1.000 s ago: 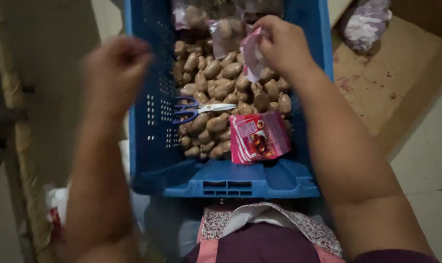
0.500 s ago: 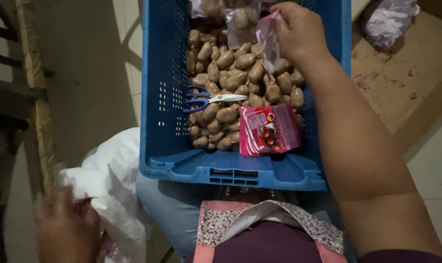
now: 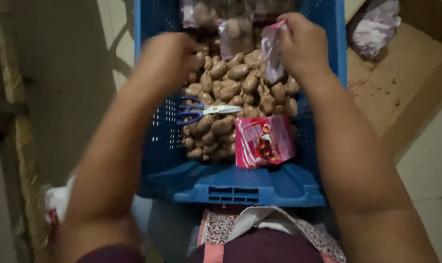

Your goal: The person places ginger roots into small plastic bags, seals the bags by hand, and organizes the bags and remaining ginger within a blue plastic crate.

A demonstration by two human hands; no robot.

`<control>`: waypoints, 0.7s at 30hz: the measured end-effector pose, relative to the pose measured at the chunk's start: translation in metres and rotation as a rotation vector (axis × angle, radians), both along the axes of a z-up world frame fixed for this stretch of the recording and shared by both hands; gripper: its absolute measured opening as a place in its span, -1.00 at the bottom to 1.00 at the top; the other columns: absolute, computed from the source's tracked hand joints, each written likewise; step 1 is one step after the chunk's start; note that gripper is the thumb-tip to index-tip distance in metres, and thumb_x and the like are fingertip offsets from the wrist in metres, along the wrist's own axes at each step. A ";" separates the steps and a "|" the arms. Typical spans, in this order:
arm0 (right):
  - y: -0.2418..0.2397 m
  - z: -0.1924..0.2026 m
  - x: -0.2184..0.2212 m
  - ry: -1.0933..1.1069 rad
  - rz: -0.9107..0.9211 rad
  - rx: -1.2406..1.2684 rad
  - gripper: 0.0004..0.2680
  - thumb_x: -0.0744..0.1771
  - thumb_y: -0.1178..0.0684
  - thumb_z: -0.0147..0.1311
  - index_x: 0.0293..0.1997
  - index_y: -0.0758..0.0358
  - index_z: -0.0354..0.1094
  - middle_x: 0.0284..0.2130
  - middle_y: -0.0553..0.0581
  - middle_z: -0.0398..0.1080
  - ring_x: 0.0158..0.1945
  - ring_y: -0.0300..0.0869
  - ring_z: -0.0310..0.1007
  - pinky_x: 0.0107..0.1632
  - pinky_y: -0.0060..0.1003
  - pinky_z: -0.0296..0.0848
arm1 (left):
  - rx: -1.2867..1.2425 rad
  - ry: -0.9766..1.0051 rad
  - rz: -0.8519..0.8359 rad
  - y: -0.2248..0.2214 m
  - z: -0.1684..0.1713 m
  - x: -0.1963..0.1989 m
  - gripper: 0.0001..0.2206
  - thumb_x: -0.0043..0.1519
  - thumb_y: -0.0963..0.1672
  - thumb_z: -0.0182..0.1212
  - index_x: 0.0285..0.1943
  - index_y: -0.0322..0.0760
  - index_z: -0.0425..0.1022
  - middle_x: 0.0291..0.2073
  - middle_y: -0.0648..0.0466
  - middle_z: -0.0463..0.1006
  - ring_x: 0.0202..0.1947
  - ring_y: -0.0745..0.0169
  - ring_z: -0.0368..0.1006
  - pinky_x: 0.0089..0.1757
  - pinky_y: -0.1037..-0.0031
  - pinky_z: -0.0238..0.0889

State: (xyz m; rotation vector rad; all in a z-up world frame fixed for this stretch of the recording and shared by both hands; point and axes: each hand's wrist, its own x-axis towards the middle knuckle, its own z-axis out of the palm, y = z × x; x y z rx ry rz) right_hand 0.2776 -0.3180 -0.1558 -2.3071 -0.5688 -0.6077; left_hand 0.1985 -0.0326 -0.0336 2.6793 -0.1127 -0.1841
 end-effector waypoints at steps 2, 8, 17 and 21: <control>0.001 -0.004 0.001 -0.017 -0.028 -0.010 -0.86 0.39 0.18 0.08 -0.01 0.35 0.52 -0.24 0.26 0.59 -0.32 0.12 0.56 -0.27 -0.09 0.47 | 0.066 -0.003 -0.073 0.026 -0.129 0.070 -0.77 0.13 -0.14 0.30 -0.06 -0.26 0.68 -0.35 -0.08 0.67 -0.50 -0.08 0.53 -0.38 0.20 0.40; 0.006 0.007 -0.006 0.136 -0.109 0.020 -0.84 0.38 0.13 0.05 0.02 0.27 0.51 -0.37 0.20 0.57 -0.44 0.05 0.53 -0.36 -0.11 0.44 | 0.251 0.067 -0.099 -0.001 -0.312 0.147 -0.64 -0.01 -0.08 0.30 -0.07 -0.36 0.65 -0.24 -0.27 0.64 -0.32 -0.43 0.53 -0.27 0.01 0.42; 0.012 0.024 -0.018 0.356 -0.099 0.067 -0.81 0.37 0.04 0.00 0.04 0.11 0.48 -0.30 0.14 0.59 -0.34 0.07 0.56 -0.29 -0.06 0.45 | 0.224 0.269 0.028 -0.015 -0.277 0.126 -0.60 0.04 -0.01 0.28 -0.03 -0.35 0.64 -0.13 -0.20 0.65 -0.19 -0.30 0.57 -0.17 0.09 0.43; 0.012 0.026 -0.018 0.327 -0.088 0.074 -0.82 0.38 0.06 -0.01 0.05 0.16 0.47 -0.28 0.17 0.59 -0.31 0.13 0.56 -0.27 0.00 0.44 | 0.083 0.276 0.057 -0.005 -0.265 0.124 -0.51 0.03 0.06 0.34 -0.10 -0.46 0.62 -0.23 -0.25 0.65 -0.27 -0.28 0.56 -0.19 0.15 0.42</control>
